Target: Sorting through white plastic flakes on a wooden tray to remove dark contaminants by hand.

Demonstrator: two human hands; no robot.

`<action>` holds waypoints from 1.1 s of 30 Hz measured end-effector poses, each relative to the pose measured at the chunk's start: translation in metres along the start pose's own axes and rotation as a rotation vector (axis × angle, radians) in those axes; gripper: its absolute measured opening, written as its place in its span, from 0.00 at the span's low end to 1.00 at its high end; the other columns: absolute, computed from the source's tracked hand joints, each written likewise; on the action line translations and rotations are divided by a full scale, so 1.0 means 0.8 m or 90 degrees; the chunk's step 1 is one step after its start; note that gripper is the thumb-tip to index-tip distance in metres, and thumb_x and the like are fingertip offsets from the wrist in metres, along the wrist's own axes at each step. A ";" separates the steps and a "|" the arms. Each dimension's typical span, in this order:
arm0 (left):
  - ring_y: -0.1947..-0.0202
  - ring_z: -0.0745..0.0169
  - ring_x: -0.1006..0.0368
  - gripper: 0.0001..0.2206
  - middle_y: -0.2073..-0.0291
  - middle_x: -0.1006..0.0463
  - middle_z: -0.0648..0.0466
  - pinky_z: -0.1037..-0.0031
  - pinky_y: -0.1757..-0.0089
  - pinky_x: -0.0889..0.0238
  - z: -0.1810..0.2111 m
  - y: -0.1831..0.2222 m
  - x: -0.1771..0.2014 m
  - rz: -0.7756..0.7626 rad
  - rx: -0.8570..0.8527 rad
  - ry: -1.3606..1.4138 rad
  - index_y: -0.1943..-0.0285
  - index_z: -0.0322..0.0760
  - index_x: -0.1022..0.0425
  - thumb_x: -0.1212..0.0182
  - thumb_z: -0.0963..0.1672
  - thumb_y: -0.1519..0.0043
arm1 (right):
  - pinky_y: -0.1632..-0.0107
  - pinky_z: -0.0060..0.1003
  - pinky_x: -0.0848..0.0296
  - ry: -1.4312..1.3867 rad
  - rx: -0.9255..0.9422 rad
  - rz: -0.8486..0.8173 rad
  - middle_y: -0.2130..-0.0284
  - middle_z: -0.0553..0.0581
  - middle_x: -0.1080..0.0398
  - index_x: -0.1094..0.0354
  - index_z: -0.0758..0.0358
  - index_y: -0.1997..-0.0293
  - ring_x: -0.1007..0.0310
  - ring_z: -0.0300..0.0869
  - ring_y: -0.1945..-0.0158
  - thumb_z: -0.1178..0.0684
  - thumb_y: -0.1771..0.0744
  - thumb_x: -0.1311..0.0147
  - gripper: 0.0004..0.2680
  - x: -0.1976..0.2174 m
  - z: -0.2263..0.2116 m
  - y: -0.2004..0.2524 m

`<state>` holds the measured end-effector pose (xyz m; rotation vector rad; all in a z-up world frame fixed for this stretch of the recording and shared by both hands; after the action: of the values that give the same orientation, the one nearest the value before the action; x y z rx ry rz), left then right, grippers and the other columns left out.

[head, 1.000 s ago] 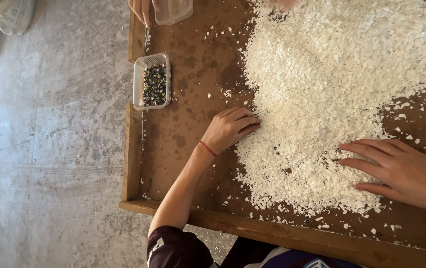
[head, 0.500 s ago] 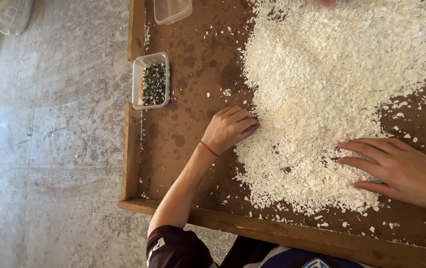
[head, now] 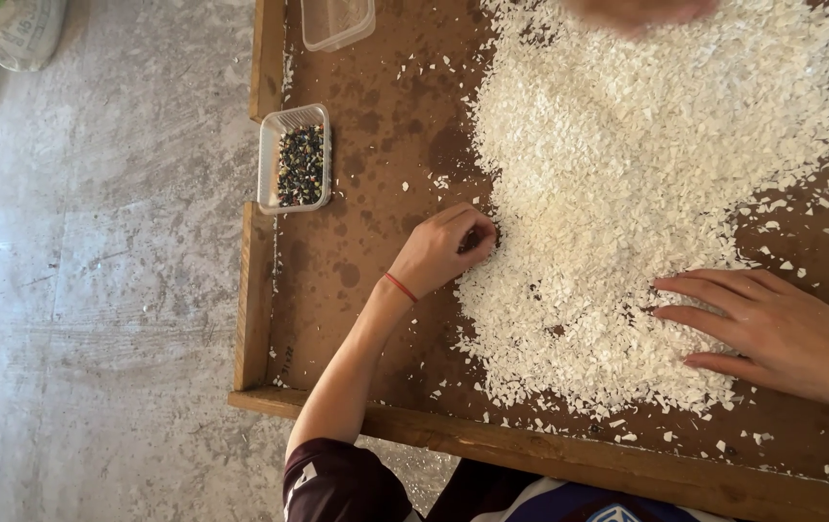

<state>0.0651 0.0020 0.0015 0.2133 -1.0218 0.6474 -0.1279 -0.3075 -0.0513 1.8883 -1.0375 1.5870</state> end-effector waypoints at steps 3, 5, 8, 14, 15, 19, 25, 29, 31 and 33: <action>0.65 0.68 0.26 0.02 0.60 0.23 0.53 0.79 0.60 0.26 -0.010 0.001 0.005 -0.013 0.065 0.172 0.57 0.37 0.26 0.43 0.41 0.34 | 0.41 0.42 0.34 -0.012 0.006 0.013 0.31 0.45 0.45 0.42 0.40 0.36 0.40 0.43 0.34 0.33 0.37 0.51 0.23 0.001 -0.001 0.000; 0.70 0.73 0.30 0.03 0.63 0.21 0.54 0.83 0.66 0.32 -0.026 0.004 0.007 0.009 0.188 0.316 0.55 0.37 0.24 0.43 0.41 0.33 | 0.42 0.43 0.33 -0.013 0.003 0.010 0.31 0.45 0.45 0.42 0.40 0.36 0.40 0.44 0.34 0.33 0.37 0.50 0.23 0.000 0.000 0.001; 0.65 0.72 0.31 0.06 0.62 0.22 0.55 0.83 0.61 0.34 -0.066 0.013 0.003 0.072 0.193 0.455 0.50 0.35 0.24 0.45 0.42 0.31 | 0.41 0.43 0.34 0.000 -0.001 -0.007 0.30 0.44 0.47 0.43 0.39 0.35 0.42 0.43 0.32 0.31 0.37 0.51 0.24 -0.009 0.003 0.005; 0.75 0.78 0.40 0.08 0.75 0.30 0.63 0.88 0.71 0.50 -0.080 0.016 0.012 0.161 0.254 0.694 0.55 0.40 0.25 0.48 0.45 0.30 | 0.42 0.42 0.34 0.003 0.006 -0.014 0.30 0.44 0.47 0.43 0.39 0.36 0.42 0.42 0.33 0.32 0.38 0.50 0.23 -0.001 0.000 0.000; 0.75 0.78 0.40 0.08 0.75 0.30 0.63 0.88 0.71 0.50 -0.086 0.018 0.015 0.162 0.254 0.694 0.55 0.40 0.25 0.48 0.45 0.30 | 0.42 0.42 0.34 0.003 0.007 -0.014 0.30 0.44 0.47 0.43 0.39 0.36 0.42 0.42 0.33 0.32 0.38 0.50 0.23 -0.001 0.000 0.000; 0.75 0.76 0.37 0.09 0.75 0.30 0.62 0.86 0.72 0.48 -0.124 0.029 0.040 0.263 0.268 0.704 0.56 0.42 0.24 0.46 0.48 0.30 | 0.40 0.43 0.35 -0.010 0.004 -0.008 0.30 0.44 0.46 0.43 0.39 0.35 0.42 0.43 0.32 0.32 0.38 0.51 0.24 -0.006 0.002 0.003; 0.78 0.78 0.37 0.08 0.77 0.26 0.63 0.86 0.73 0.44 -0.179 0.080 0.123 0.585 0.401 0.453 0.56 0.45 0.19 0.38 0.49 0.35 | 0.38 0.42 0.38 -0.012 -0.026 -0.032 0.29 0.38 0.48 0.44 0.32 0.35 0.46 0.39 0.31 0.29 0.38 0.53 0.24 -0.017 0.008 0.006; 0.71 0.74 0.32 0.08 0.64 0.20 0.57 0.83 0.69 0.36 -0.185 0.107 0.149 0.704 0.409 0.093 0.54 0.39 0.21 0.38 0.47 0.35 | 0.38 0.43 0.38 -0.020 -0.039 -0.052 0.29 0.38 0.48 0.44 0.31 0.34 0.46 0.40 0.30 0.30 0.38 0.52 0.24 -0.016 0.007 0.008; 0.71 0.73 0.31 0.05 0.65 0.20 0.58 0.83 0.69 0.36 -0.181 0.111 0.151 0.737 0.418 0.085 0.56 0.41 0.22 0.36 0.45 0.36 | 0.38 0.43 0.37 -0.021 -0.033 -0.042 0.29 0.39 0.47 0.43 0.32 0.35 0.45 0.40 0.31 0.31 0.38 0.51 0.24 -0.009 0.004 0.006; 0.70 0.72 0.30 0.03 0.65 0.20 0.59 0.82 0.68 0.36 -0.181 0.117 0.154 0.771 0.423 0.074 0.59 0.43 0.22 0.34 0.43 0.38 | 0.38 0.42 0.37 -0.021 -0.026 -0.028 0.30 0.40 0.46 0.43 0.34 0.35 0.44 0.40 0.31 0.31 0.39 0.49 0.24 -0.006 0.003 0.004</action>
<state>0.1586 0.1916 0.0182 0.1079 -0.7106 2.0781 -0.1291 -0.3103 -0.0571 1.9031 -1.0276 1.5034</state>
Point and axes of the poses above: each hand's wrist, its own y-axis away from the middle knuckle, its own x-axis out of the back of the hand, z = x × y, the point moved 4 cm from there along -y, towards the middle knuckle
